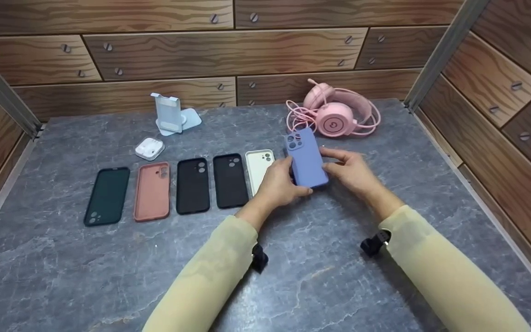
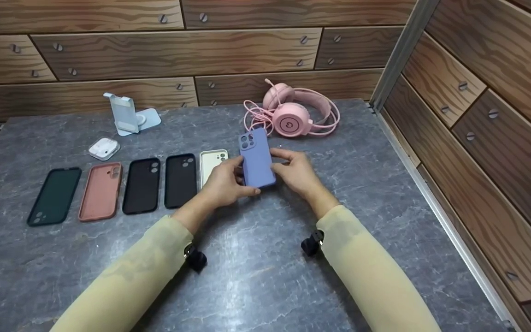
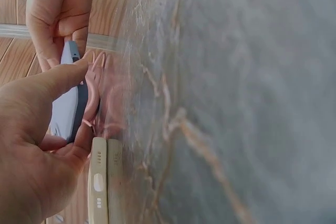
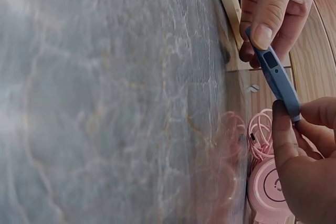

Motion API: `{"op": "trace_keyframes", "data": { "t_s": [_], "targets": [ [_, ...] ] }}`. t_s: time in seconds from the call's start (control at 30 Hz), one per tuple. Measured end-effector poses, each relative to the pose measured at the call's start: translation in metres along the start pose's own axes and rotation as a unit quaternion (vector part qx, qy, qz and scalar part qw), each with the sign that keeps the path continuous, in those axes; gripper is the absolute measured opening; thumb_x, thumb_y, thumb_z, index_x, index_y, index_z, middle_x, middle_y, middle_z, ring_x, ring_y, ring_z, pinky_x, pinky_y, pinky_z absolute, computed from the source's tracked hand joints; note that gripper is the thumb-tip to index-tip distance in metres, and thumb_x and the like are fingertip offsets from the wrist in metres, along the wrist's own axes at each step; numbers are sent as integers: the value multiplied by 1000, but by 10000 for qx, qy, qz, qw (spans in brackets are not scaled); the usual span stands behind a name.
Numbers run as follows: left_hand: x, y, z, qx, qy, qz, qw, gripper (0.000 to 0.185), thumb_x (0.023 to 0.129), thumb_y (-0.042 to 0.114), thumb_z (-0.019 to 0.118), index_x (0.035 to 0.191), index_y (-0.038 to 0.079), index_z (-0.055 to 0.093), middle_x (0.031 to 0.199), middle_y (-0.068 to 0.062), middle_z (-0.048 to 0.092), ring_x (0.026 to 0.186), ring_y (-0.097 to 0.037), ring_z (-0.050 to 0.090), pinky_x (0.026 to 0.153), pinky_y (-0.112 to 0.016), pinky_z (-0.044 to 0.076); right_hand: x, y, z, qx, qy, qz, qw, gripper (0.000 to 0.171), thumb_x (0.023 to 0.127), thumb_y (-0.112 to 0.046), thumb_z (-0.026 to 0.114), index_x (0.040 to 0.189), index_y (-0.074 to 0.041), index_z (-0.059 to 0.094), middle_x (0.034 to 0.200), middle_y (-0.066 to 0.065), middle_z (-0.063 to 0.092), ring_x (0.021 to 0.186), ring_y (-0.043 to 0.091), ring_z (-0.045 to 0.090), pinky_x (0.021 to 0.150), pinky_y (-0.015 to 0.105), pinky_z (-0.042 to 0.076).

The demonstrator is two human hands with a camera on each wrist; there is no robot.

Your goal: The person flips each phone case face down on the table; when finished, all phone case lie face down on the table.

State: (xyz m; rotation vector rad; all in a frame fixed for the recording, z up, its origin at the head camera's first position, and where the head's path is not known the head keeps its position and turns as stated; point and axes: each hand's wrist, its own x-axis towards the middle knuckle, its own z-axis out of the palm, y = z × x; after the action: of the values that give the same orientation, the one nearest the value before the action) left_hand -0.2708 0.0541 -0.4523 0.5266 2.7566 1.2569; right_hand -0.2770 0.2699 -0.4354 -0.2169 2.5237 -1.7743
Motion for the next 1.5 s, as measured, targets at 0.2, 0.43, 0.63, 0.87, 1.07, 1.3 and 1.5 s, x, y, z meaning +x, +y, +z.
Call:
{"op": "trace_keyframes", "data": {
  "t_s": [0.2,0.43,0.63,0.87,1.07,1.3,1.5],
  "targets": [
    [0,-1,0,201,-67,-33,9998,96,81,31,95,154,-7,46,146,-24,58,135,-33,55,116,-40,42,2,2,-1,-448,-116,-43,9989,47,97,2,67,144,4,63,136,23,67,103,10,68,88,19,54],
    [-2,3,3,411,-118,-16,9991,84,81,32,94,145,-8,56,139,-23,60,126,-32,59,111,-39,46,0,5,-3,-653,-143,60,9977,45,98,0,68,142,5,63,136,24,68,115,24,64,90,18,50],
    [-3,6,5,759,-183,41,9969,77,82,34,94,139,-6,61,137,-21,61,121,-30,61,108,-38,48,-1,10,-2,-949,-114,105,9954,46,97,-2,69,142,5,64,137,22,67,123,30,62,93,16,47],
    [-3,4,4,866,-284,47,9958,82,83,36,93,144,-7,58,139,-21,59,124,-30,60,110,-38,47,-2,16,-3,-1011,-161,213,9945,48,96,-1,69,143,6,62,136,24,68,113,25,63,86,16,49],
    [-3,3,3,852,-307,28,9959,84,83,36,93,146,-7,57,141,-21,58,125,-30,60,111,-38,46,-2,16,-4,-1014,-220,255,9943,49,96,-2,70,144,5,61,136,24,67,108,25,64,79,17,50],
    [-3,1,3,775,-273,72,9966,81,83,34,93,145,-5,59,146,-21,56,133,-32,57,115,-37,43,-1,18,-5,-885,-261,246,9954,51,95,1,70,145,7,60,138,25,66,121,30,63,92,17,48],
    [-3,-3,3,600,-277,79,9978,78,86,30,92,148,-2,58,152,-20,55,140,-32,54,118,-37,40,-2,23,-5,-778,-306,140,9964,53,94,4,70,145,11,57,129,29,69,103,15,66,84,16,51]
  ]
}}
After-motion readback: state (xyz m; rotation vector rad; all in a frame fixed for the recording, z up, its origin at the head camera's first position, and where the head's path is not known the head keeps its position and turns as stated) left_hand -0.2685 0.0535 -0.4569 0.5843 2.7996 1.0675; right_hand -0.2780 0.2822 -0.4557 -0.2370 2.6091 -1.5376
